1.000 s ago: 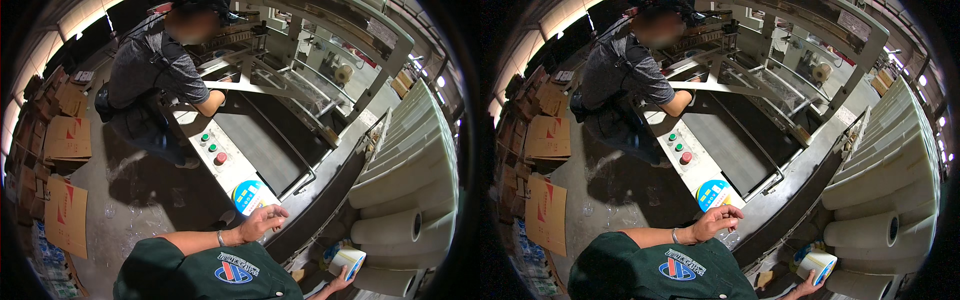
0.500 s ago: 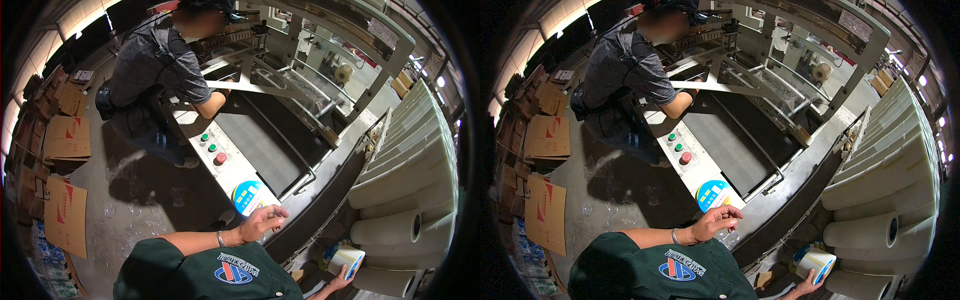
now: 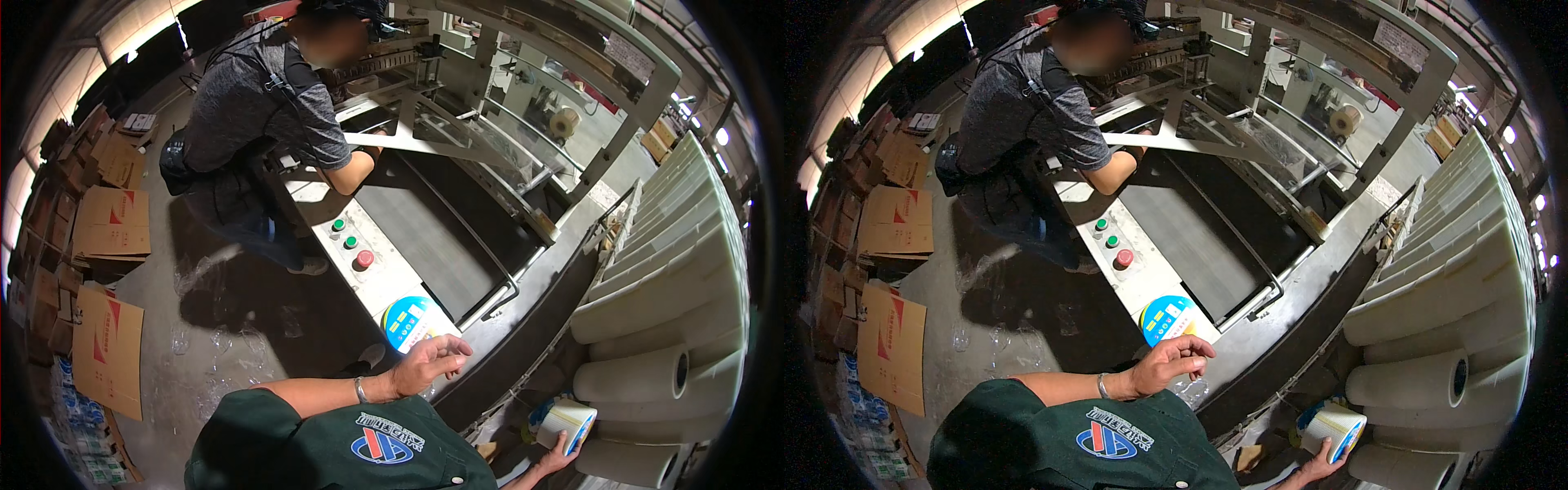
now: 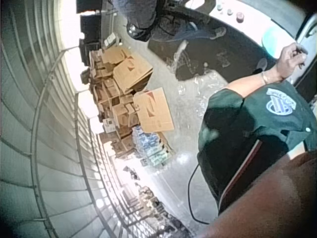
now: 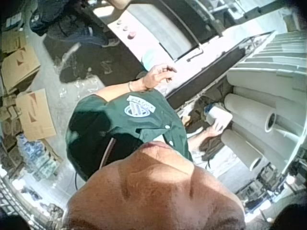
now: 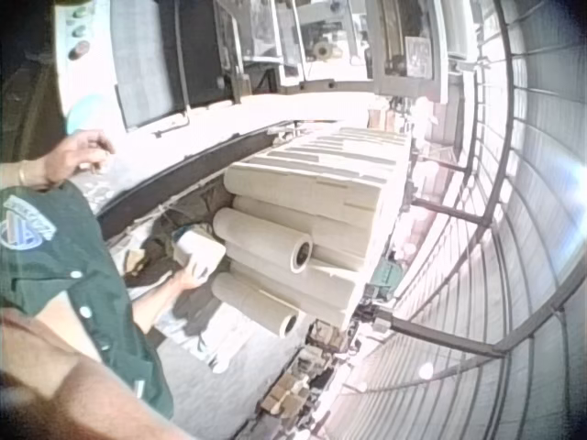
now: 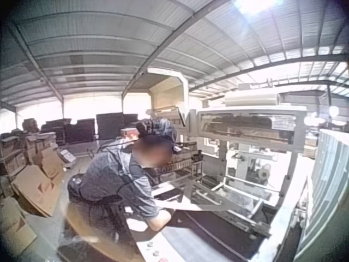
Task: Applying labels to rolls of material and placing them onto a conveyor machine.
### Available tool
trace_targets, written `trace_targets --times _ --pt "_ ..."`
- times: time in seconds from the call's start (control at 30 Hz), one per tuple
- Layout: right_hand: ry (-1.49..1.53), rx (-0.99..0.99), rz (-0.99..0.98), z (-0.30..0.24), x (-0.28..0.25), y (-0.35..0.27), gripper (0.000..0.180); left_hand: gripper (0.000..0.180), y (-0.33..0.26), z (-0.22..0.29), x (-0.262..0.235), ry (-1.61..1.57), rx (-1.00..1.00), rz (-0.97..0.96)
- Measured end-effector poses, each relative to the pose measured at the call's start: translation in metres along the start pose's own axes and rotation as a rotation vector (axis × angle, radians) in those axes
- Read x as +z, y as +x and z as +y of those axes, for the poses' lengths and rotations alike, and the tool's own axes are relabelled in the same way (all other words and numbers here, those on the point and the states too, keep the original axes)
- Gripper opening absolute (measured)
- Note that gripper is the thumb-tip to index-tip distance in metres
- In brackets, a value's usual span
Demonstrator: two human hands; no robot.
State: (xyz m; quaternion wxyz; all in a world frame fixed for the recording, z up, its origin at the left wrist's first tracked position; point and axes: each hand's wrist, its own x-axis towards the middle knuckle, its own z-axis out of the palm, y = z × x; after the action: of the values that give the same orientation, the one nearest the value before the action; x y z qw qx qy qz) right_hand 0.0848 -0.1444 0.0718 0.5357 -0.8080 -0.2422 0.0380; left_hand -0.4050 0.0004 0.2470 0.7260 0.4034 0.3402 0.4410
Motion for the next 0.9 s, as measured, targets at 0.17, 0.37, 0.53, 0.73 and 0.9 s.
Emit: trace_targets --times 0.17,0.37,0.53,0.73,0.9 --pt "0.021 -0.004 0.003 0.005 0.004 0.003 0.077 0.033 0.000 0.001 -0.001 -0.003 -0.010 0.003" --pt "0.009 -0.001 -0.003 0.000 0.006 0.000 0.077 0.033 0.000 0.001 -0.001 -0.012 -0.016 0.008" --pt "-0.024 0.002 -0.004 0.002 0.004 -0.001 0.076 0.034 0.000 0.002 0.000 -0.022 -0.014 0.018" --pt "0.034 0.033 -0.014 0.004 0.007 -0.002 0.074 0.031 0.004 -0.002 -0.002 -0.015 -0.023 0.017" --pt "0.065 0.020 -0.022 0.003 0.011 0.003 0.072 0.030 0.004 -0.007 -0.003 -0.027 -0.030 0.024"
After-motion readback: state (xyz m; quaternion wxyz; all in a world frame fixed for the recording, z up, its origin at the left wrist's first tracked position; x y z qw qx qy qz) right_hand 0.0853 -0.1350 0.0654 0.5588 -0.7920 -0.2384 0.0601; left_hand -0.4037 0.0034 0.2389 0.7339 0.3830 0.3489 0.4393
